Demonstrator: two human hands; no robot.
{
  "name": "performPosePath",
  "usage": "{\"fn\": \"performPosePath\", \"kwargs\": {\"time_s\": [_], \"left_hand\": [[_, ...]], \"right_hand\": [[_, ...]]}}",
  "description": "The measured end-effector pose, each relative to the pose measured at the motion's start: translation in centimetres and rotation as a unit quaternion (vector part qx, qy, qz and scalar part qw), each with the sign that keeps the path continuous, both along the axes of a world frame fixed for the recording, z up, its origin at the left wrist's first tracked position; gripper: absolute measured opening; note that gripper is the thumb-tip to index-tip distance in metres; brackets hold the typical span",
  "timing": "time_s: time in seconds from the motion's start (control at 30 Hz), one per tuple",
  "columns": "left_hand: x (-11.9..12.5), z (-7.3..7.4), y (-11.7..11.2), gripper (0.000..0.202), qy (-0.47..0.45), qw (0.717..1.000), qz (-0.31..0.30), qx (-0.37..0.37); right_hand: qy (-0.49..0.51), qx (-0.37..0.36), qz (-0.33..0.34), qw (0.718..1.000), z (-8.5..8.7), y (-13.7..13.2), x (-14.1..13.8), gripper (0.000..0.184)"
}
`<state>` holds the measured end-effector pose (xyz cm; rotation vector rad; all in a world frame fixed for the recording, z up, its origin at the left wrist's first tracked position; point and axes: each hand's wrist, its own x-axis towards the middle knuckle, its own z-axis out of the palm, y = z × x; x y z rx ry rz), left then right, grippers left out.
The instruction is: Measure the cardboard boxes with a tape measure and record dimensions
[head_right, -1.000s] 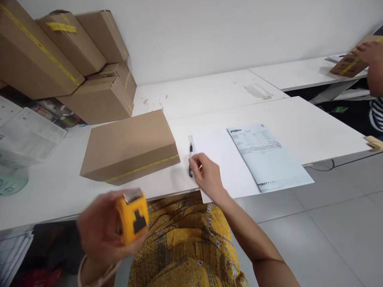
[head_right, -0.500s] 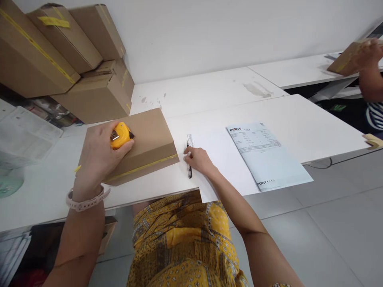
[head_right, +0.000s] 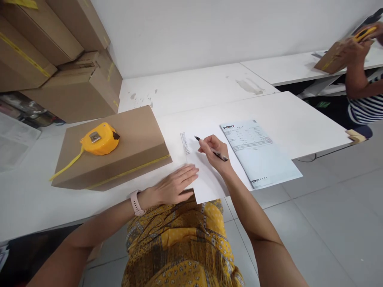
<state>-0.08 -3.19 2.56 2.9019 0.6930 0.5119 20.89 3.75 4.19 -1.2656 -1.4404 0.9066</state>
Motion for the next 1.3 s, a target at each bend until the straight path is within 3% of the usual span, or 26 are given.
{"fn": "performPosePath", "kwargs": {"time_s": [0.1, 0.17, 0.3, 0.37, 0.5, 0.63, 0.87, 1.07, 1.3], "left_hand": [[0.2, -1.2, 1.2, 0.093, 0.096, 0.993, 0.027, -0.057], [0.1, -1.4, 1.6, 0.102, 0.130, 0.989, 0.032, -0.061], [-0.7, -1.7, 1.6, 0.104, 0.153, 0.987, 0.033, -0.042], [-1.1, -1.9, 1.4, 0.104, 0.156, 0.986, 0.039, -0.033], [-1.5, -2.1, 0.9, 0.097, 0.143, 0.988, 0.056, -0.029], [-1.4, -1.9, 0.5, 0.088, 0.114, 0.989, 0.088, -0.043], [-1.5, -2.1, 0.2, 0.084, 0.082, 0.988, 0.110, -0.064], [-1.4, -2.4, 0.3, 0.085, 0.084, 0.988, 0.109, -0.063], [-1.4, -2.2, 0.3, 0.084, 0.089, 0.989, 0.108, -0.053]], "right_hand": [[0.107, -0.049, 0.023, 0.993, -0.4, 0.3, -1.1, 0.050], [0.153, -0.095, 0.076, 0.981, -0.8, 0.7, -1.9, 0.057], [0.159, -0.147, 0.107, 0.970, -1.8, 1.4, -3.6, 0.050], [0.126, -0.129, 0.096, 0.979, -2.3, 1.4, -4.3, 0.042], [0.064, -0.085, 0.064, 0.992, -3.2, 1.3, -4.8, 0.044], [0.099, -0.096, 0.110, 0.984, -3.7, 1.4, -4.8, 0.039], [-0.008, -0.083, 0.081, 0.993, -3.0, 1.2, -4.9, 0.036], [0.037, -0.081, 0.099, 0.991, -3.7, 0.9, -4.9, 0.036], [-0.032, -0.073, 0.083, 0.993, -3.3, 0.5, -4.9, 0.024]]}}
